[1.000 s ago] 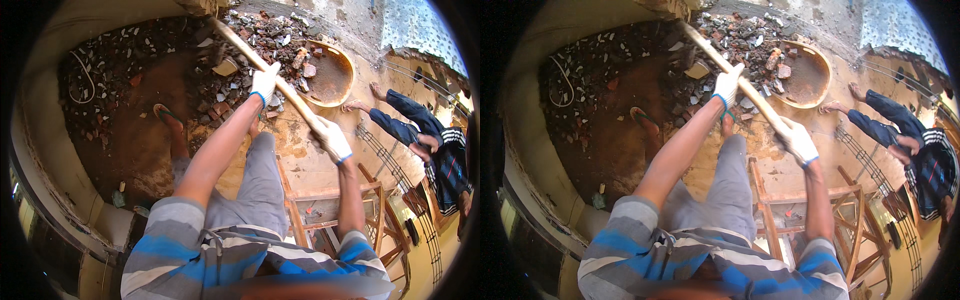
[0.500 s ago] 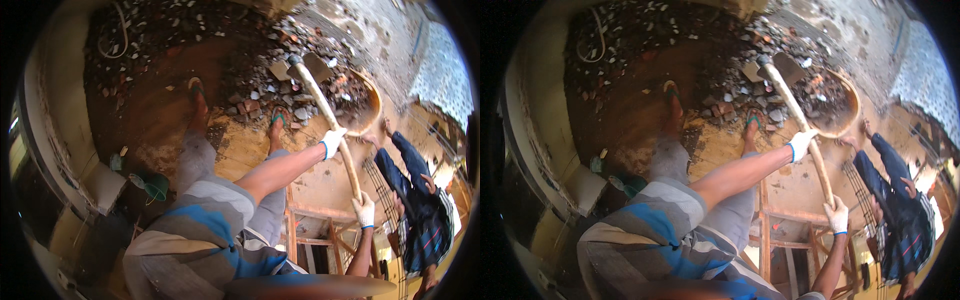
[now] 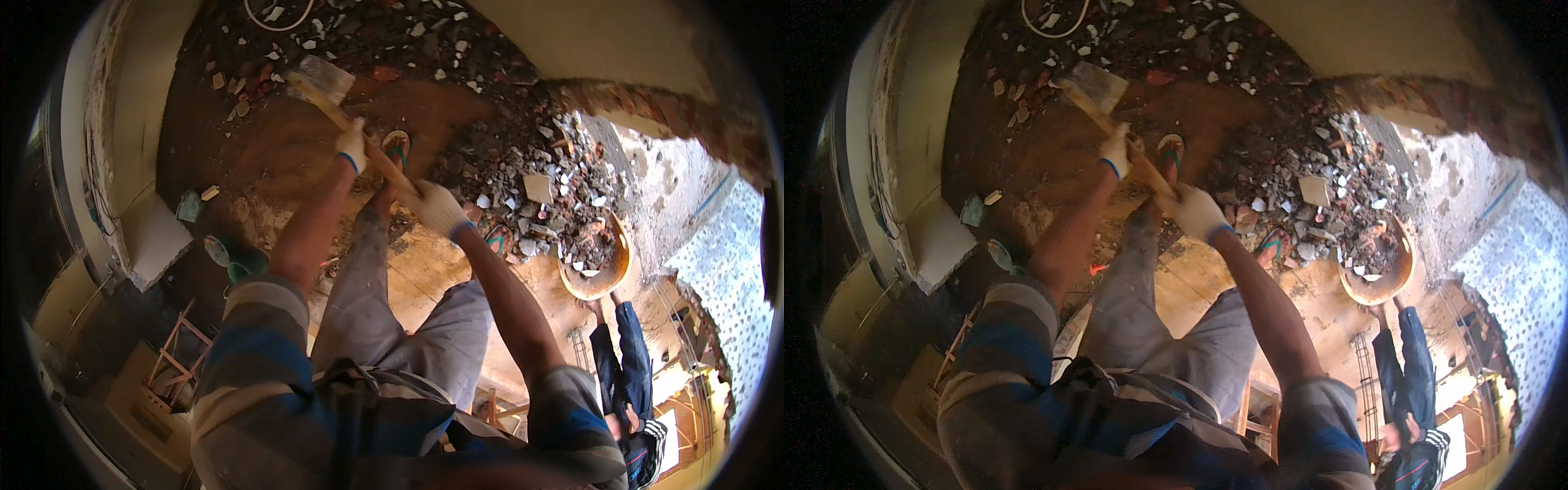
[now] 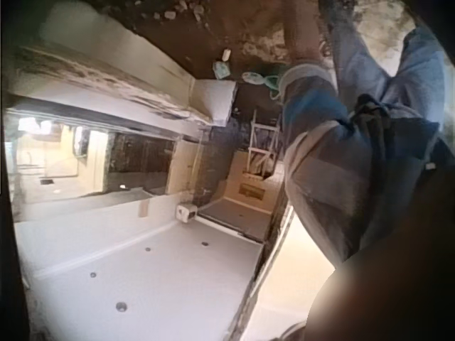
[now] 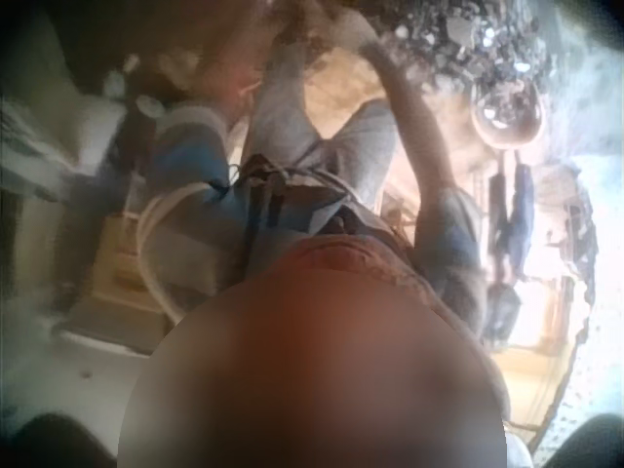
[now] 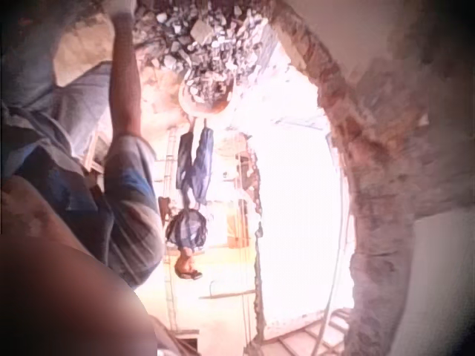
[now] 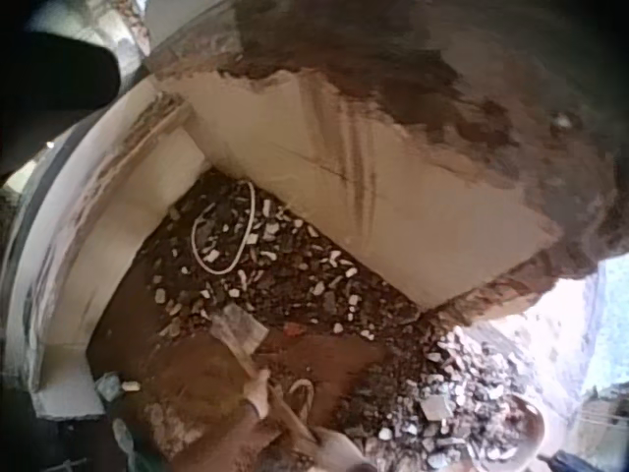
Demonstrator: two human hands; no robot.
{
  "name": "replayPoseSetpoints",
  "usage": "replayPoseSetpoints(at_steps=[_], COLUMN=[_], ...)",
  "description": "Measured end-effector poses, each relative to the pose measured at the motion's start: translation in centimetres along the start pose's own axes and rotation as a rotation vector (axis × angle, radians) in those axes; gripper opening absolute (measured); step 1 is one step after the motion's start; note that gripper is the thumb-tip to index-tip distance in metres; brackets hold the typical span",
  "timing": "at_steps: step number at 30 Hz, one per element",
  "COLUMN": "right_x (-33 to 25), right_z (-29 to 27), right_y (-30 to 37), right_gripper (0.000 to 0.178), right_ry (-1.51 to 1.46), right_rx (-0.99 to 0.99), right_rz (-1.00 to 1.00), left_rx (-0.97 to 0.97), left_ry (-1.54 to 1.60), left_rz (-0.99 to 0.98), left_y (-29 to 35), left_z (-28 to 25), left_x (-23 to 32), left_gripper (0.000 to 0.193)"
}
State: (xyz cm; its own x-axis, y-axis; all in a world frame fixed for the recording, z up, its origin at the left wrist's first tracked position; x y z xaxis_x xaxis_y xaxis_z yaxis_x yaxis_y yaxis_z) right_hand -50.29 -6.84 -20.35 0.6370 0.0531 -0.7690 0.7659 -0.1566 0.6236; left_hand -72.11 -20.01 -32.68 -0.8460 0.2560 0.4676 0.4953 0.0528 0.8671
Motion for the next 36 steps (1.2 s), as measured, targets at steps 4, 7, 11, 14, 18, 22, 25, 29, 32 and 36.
replayPoseSetpoints(at_steps=[4,7,11,14,18,22,25,29,32,36], right_x=[-13.5,-15.6,-13.4,-8.4,0.9,5.0,10.5,14.7,17.0,23.5], right_z=[6.1,8.9,6.7,4.2,0.1,-5.3,-7.8,-9.7,-12.2,-14.0], right_y=[-14.8,-20.4,-18.9,-16.2,-9.0,-1.7,3.6,11.1,17.5,29.0], right_gripper=[0.044,0.043,0.047,0.054,0.055,0.058,0.056,0.057,0.054,0.057], right_ry=[0.616,0.502,0.348,0.38,-0.023,-0.064,-0.261,-0.38,-0.133,-0.05], right_rx=[-0.092,-0.287,-0.224,-0.101,-0.018,0.2,0.286,0.165,0.272,0.408], right_rz=[-0.418,-0.162,-0.105,0.017,0.248,0.021,0.205,0.417,0.375,0.35], left_rx=[0.014,-0.092,-0.113,-0.132,0.019,-0.005,-0.053,-0.149,-0.086,-0.257], left_ry=[0.063,0.071,0.056,0.019,-0.119,-0.477,-0.453,-0.486,-0.414,-0.274], left_rz=[0.062,0.057,0.018,-0.072,-0.041,0.081,0.075,0.05,0.047,-0.156], left_y=[-6.0,-8.6,-9.3,-8.1,-5.2,-0.9,3.4,8.5,11.6,17.9], left_z=[-5.7,-7.2,-6.4,-2.5,3.7,10.1,15.1,19.2,20.6,25.3], left_x=[10.7,14.4,12.3,6.8,-1.0,-5.1,-9.0,-15.2,-21.5,-35.0], left_gripper=[0.036,0.033,0.028,0.027,0.042,0.058,0.066,0.055,0.032,0.019])
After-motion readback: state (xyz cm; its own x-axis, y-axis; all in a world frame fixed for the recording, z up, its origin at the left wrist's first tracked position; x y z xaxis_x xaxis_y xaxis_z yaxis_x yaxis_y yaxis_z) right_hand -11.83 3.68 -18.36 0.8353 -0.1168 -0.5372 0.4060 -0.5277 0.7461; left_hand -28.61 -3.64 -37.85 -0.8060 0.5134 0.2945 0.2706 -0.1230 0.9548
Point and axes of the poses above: each hand's wrist, its own y-axis away from the middle knuckle, its own z-axis out of the palm, x = y × z, the point moved 10 cm from there along -y, towards the middle knuckle, and after that the axes turned 2 degrees about y, right-handed, at the moved point
